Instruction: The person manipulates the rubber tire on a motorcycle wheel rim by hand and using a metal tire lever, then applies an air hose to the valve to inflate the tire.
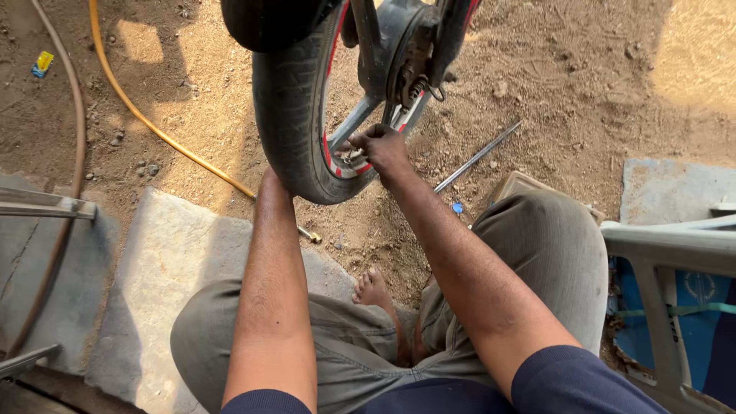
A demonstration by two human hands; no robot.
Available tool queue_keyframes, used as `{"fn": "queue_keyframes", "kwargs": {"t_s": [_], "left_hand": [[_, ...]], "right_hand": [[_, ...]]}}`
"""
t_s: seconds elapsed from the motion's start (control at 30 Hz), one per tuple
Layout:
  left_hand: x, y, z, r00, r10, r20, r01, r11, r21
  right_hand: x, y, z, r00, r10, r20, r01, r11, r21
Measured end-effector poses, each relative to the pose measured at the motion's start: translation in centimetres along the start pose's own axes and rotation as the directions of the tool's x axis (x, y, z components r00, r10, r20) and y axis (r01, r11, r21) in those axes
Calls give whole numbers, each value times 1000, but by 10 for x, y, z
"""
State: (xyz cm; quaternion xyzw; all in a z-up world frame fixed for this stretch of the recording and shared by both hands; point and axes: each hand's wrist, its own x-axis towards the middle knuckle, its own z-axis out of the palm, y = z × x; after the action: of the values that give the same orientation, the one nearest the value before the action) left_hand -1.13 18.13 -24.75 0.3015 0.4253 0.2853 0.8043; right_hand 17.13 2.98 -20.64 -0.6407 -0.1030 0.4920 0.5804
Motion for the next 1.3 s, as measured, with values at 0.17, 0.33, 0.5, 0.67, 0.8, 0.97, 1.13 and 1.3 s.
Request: {"fn": "queue_keyframes", "kwargs": {"t_s": [0.17, 0.33, 0.5, 0.67, 0.8, 0.97, 1.13, 1.3], "left_hand": [[26, -16, -22, 998, -64, -3, 64, 998, -4], [40, -23, -43, 992, -123, -19, 124, 992, 39], [35, -23, -31, 973, -215, -80, 224, 964, 146], [11, -12, 5, 968, -242, 72, 228, 960, 166], [0, -3, 28, 954, -273, 127, 239, 942, 236], [-4, -2, 39, 949, -279, 148, 229, 931, 285], [-3, -1, 41, 952, -267, 149, 218, 935, 281], [-3, -1, 38, 955, -261, 138, 214, 935, 284]], "right_hand": [[2, 2, -9, 995, -8, 101, 4, 999, 32], [0, -1, -18, 982, -14, 189, 6, 999, 43], [0, -1, -23, 980, -75, 187, 64, 996, 67], [-3, 4, -16, 988, -141, 65, 144, 988, -47], [-6, 2, -14, 988, -152, 20, 154, 980, -123], [-8, -2, -19, 992, -95, 78, 97, 995, -14], [-12, -6, -19, 996, -77, 45, 82, 992, -99], [-12, -8, -17, 998, -60, 35, 64, 991, -116]]}}
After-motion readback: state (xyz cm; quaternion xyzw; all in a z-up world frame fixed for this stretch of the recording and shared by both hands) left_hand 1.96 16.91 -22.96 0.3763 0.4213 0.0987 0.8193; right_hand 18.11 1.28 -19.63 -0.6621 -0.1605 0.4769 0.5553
